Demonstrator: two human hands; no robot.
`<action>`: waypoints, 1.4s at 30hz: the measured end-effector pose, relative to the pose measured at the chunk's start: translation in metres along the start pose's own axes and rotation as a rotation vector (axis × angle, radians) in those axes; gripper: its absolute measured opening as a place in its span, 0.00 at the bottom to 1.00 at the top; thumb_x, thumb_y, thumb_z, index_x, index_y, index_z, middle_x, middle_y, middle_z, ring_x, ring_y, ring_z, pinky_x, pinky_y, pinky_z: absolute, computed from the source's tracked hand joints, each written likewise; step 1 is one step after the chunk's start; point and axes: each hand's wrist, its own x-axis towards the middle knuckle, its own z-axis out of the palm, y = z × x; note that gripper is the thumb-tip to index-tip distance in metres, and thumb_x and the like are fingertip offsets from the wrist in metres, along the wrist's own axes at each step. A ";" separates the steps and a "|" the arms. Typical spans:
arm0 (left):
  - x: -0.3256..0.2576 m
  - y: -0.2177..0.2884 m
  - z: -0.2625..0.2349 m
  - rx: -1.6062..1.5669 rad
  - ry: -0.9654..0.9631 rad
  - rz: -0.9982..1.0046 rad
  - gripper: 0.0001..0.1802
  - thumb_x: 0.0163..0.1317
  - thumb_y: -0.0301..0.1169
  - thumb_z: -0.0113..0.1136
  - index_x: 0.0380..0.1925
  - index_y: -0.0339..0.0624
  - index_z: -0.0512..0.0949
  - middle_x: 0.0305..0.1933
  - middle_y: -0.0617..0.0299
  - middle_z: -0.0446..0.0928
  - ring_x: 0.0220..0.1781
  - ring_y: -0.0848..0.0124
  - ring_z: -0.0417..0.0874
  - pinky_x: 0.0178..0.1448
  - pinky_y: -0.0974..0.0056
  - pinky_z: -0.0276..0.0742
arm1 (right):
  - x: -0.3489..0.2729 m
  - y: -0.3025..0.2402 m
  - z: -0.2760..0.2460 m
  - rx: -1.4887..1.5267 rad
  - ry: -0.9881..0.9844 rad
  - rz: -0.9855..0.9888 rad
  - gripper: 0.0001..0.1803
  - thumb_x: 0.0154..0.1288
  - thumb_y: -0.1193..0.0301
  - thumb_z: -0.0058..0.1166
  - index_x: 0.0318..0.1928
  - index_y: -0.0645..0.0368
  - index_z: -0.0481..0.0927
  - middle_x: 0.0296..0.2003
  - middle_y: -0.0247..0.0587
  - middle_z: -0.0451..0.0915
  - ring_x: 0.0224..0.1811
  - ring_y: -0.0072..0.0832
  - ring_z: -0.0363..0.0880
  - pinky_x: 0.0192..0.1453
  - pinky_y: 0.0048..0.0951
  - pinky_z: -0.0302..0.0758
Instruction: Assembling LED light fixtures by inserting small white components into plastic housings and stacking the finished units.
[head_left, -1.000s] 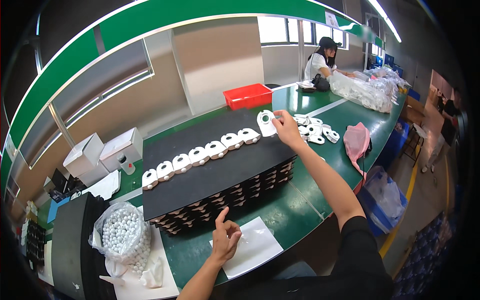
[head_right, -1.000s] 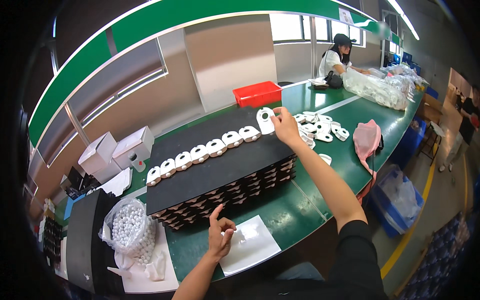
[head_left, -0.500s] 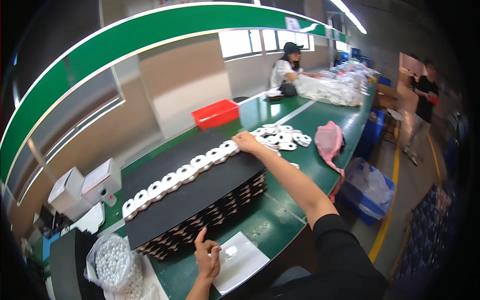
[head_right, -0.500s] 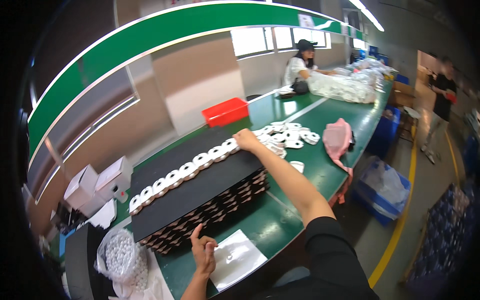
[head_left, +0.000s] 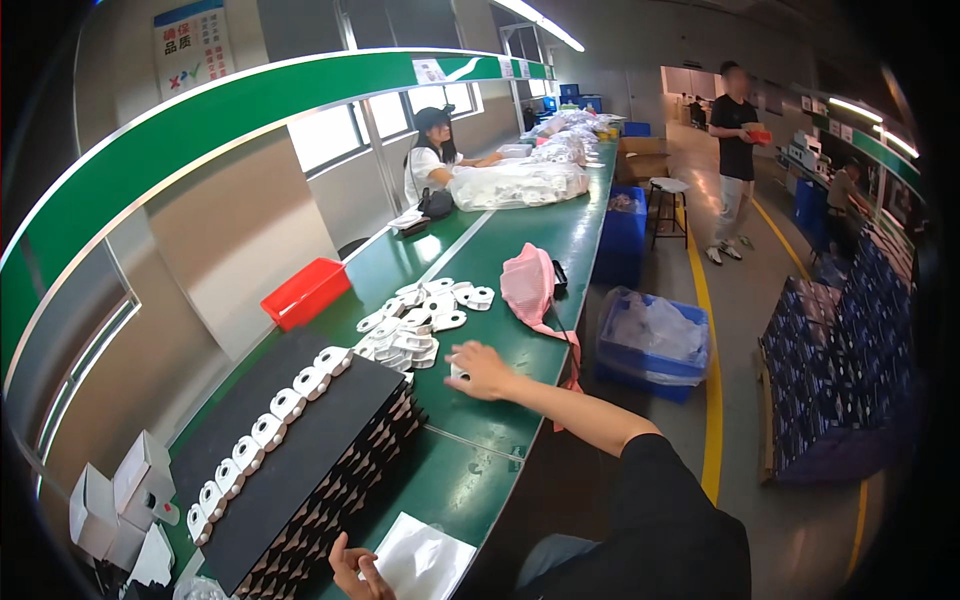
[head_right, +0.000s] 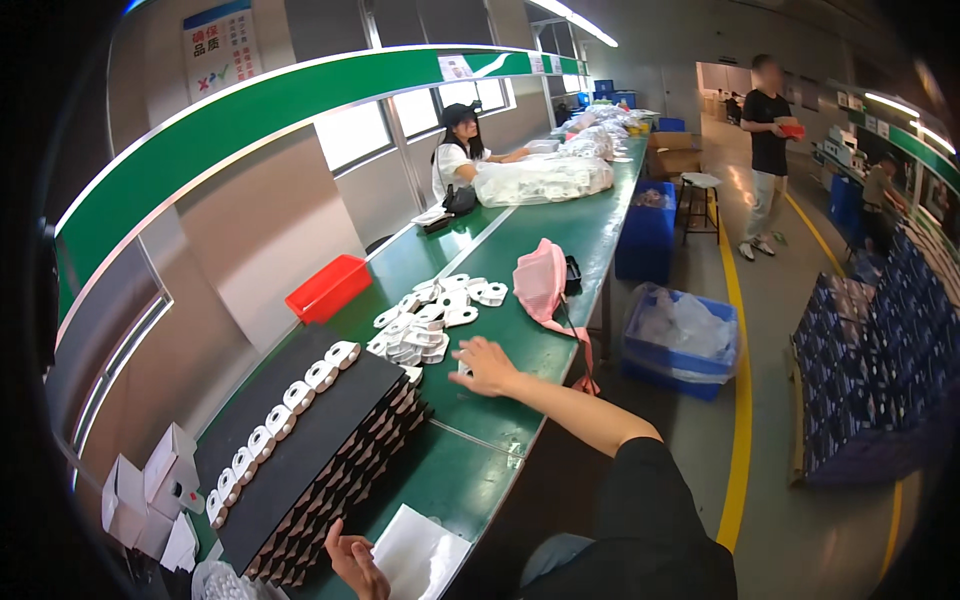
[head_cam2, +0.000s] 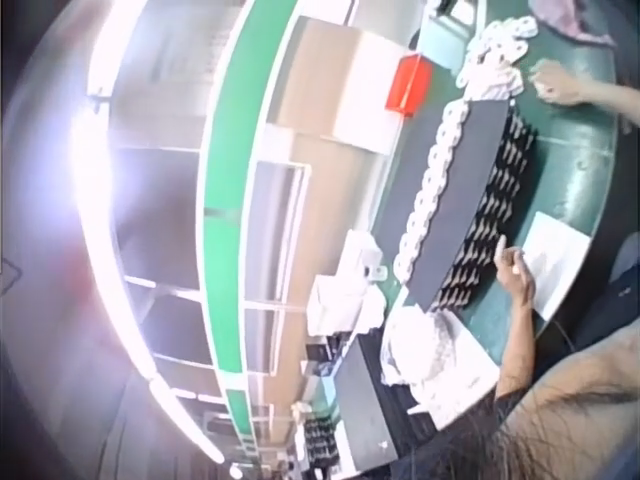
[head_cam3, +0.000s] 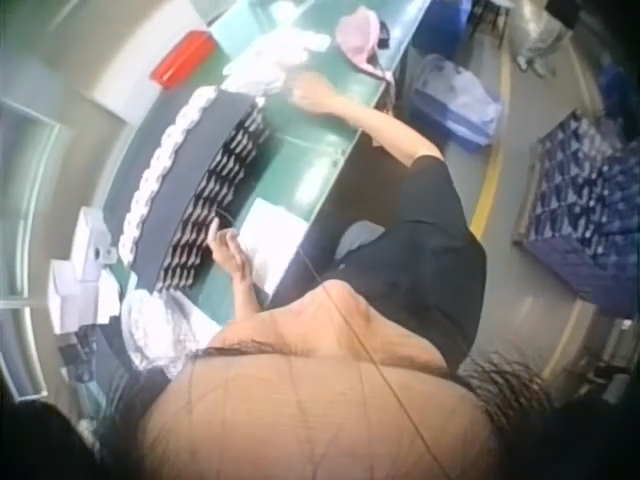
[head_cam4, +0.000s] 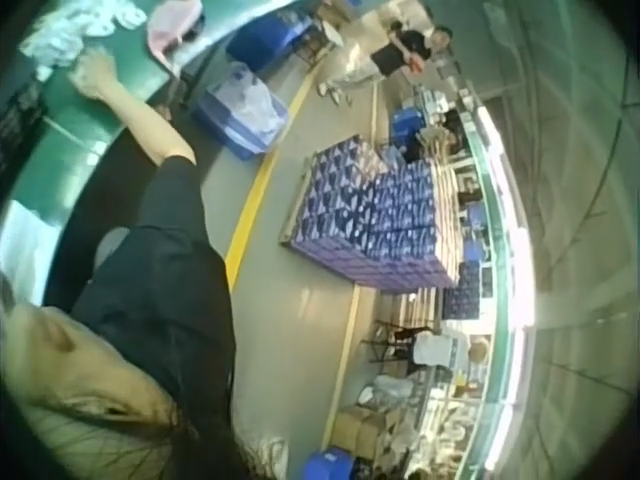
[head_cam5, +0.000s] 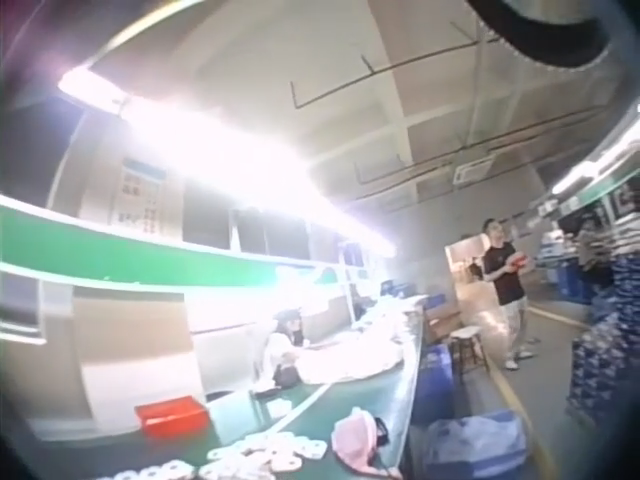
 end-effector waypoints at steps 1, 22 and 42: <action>-0.001 0.001 0.000 -0.005 0.026 0.008 0.17 0.61 0.30 0.48 0.49 0.37 0.70 0.27 0.60 0.74 0.29 0.72 0.74 0.37 0.69 0.71 | -0.012 0.001 0.006 -0.029 0.001 -0.059 0.30 0.59 0.49 0.45 0.56 0.56 0.68 0.59 0.48 0.62 0.63 0.43 0.56 0.64 0.40 0.55; 0.057 0.105 -0.047 0.464 0.306 1.033 0.19 0.60 0.35 0.47 0.47 0.32 0.69 0.45 0.44 0.71 0.46 0.51 0.72 0.51 0.54 0.68 | 0.064 0.057 0.025 0.021 0.575 -0.002 0.23 0.54 0.63 0.53 0.50 0.60 0.69 0.48 0.46 0.71 0.53 0.39 0.67 0.54 0.37 0.63; 0.051 0.097 -0.012 0.808 0.348 0.428 0.24 0.60 0.38 0.47 0.51 0.32 0.66 0.50 0.42 0.68 0.51 0.48 0.69 0.56 0.52 0.63 | 0.120 0.111 0.042 -0.173 0.060 0.155 0.24 0.60 0.49 0.41 0.51 0.45 0.74 0.56 0.38 0.68 0.60 0.42 0.59 0.60 0.56 0.48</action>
